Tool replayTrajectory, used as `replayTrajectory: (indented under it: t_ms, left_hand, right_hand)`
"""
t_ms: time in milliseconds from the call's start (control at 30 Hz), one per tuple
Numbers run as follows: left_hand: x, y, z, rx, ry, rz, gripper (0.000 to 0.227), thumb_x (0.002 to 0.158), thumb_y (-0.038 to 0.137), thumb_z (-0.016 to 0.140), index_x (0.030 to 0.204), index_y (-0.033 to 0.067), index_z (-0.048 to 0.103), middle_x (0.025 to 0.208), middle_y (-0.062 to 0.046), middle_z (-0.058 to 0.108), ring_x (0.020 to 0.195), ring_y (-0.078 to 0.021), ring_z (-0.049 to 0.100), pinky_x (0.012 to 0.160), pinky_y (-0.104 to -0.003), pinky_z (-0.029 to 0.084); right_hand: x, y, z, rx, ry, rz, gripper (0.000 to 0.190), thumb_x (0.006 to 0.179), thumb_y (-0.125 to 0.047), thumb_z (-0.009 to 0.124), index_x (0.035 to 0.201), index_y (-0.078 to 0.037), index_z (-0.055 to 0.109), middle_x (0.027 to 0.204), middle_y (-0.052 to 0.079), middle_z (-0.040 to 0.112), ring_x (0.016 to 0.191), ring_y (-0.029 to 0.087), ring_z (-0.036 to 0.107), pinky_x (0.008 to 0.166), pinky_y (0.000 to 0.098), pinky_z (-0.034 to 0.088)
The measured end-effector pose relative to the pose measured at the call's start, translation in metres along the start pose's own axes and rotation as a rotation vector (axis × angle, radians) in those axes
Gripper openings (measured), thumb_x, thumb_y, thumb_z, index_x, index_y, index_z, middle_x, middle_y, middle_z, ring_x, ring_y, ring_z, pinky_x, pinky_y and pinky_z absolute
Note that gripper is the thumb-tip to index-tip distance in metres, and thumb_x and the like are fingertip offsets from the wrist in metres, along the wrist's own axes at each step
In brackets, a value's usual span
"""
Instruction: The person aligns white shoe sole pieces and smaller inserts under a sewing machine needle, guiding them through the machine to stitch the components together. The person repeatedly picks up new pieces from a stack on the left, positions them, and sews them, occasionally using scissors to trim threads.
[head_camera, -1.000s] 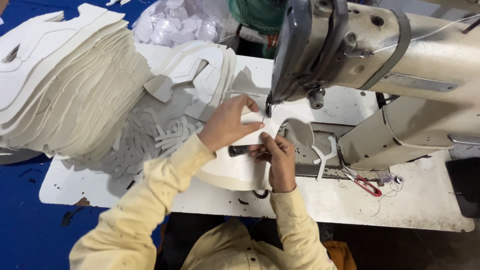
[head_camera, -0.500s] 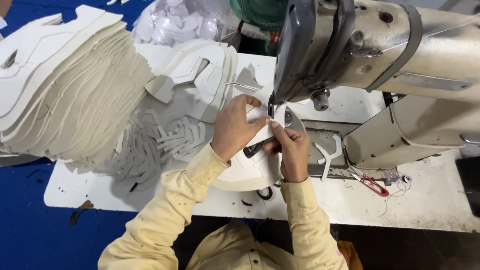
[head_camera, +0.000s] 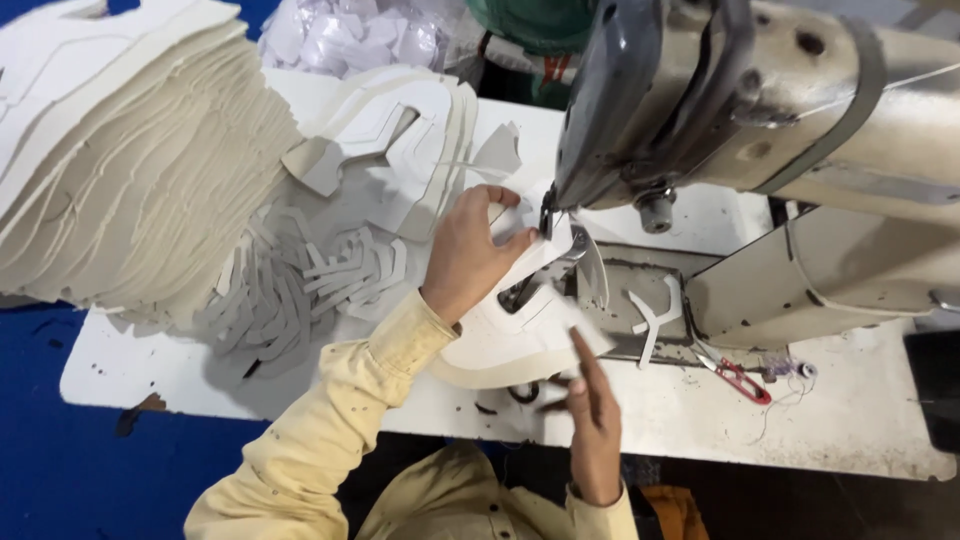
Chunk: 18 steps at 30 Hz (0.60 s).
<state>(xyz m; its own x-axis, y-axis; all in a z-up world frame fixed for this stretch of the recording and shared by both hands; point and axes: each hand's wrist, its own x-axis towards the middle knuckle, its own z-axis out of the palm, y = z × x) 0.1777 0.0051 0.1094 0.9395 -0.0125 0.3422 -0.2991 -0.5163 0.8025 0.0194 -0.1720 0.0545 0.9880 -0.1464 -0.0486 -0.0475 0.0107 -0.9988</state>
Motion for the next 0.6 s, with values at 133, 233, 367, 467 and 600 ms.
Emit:
replayTrajectory:
  t_ms: [133, 233, 367, 467, 600]
  left_hand:
    - [-0.007, 0.012, 0.000, -0.028, 0.067, 0.024, 0.042, 0.082, 0.021, 0.083, 0.114, 0.0030, 0.063, 0.113, -0.015, 0.066, 0.103, -0.0339, 0.067, 0.087, -0.041, 0.052]
    - [-0.021, 0.014, 0.002, -0.047, 0.099, 0.032, 0.043, 0.084, 0.020, 0.082, 0.117, 0.0025, 0.060, 0.115, -0.015, 0.063, 0.104, -0.0341, 0.067, 0.086, -0.041, 0.053]
    - [-0.033, 0.015, 0.010, -0.093, 0.150, 0.082, 0.043, 0.085, 0.016, 0.081, 0.119, 0.0017, 0.059, 0.117, -0.015, 0.063, 0.107, -0.0353, 0.065, 0.089, -0.042, 0.052]
    - [-0.038, 0.019, 0.015, -0.132, 0.221, 0.108, 0.040, 0.088, 0.014, 0.080, 0.120, 0.0013, 0.058, 0.117, -0.014, 0.062, 0.109, -0.0338, 0.063, 0.093, -0.041, 0.051]
    - [-0.048, 0.023, 0.021, -0.154, 0.254, 0.053, 0.039, 0.088, 0.013, 0.079, 0.119, 0.0009, 0.059, 0.116, -0.015, 0.061, 0.108, -0.0335, 0.062, 0.093, -0.041, 0.050]
  right_hand:
    - [-0.005, 0.006, -0.013, -0.148, 0.133, -0.217, 0.056, 0.104, -0.027, 0.055, 0.153, 0.000, 0.049, 0.116, 0.015, 0.066, 0.083, 0.015, 0.063, 0.075, 0.0304, 0.056]
    - [-0.004, 0.019, -0.022, -0.229, 0.209, -0.284, 0.055, 0.104, -0.021, 0.059, 0.154, 0.000, 0.053, 0.105, 0.015, 0.068, 0.083, 0.014, 0.060, 0.074, 0.0278, 0.049]
    - [0.014, 0.007, -0.029, -0.140, 0.236, -0.404, 0.052, 0.103, -0.017, 0.058, 0.151, 0.001, 0.051, 0.123, 0.008, 0.066, 0.098, 0.012, 0.061, 0.084, 0.0263, 0.051]
    - [0.025, 0.006, -0.040, 0.002, 0.213, -0.390, 0.055, 0.104, -0.015, 0.059, 0.156, 0.002, 0.049, 0.126, 0.006, 0.062, 0.102, 0.012, 0.057, 0.086, 0.0259, 0.049]
    - [0.033, -0.004, -0.025, 0.213, 0.233, -0.299, 0.071, 0.103, -0.015, 0.059, 0.168, -0.002, 0.035, 0.114, 0.008, 0.053, 0.097, 0.016, 0.049, 0.082, 0.0280, 0.044]
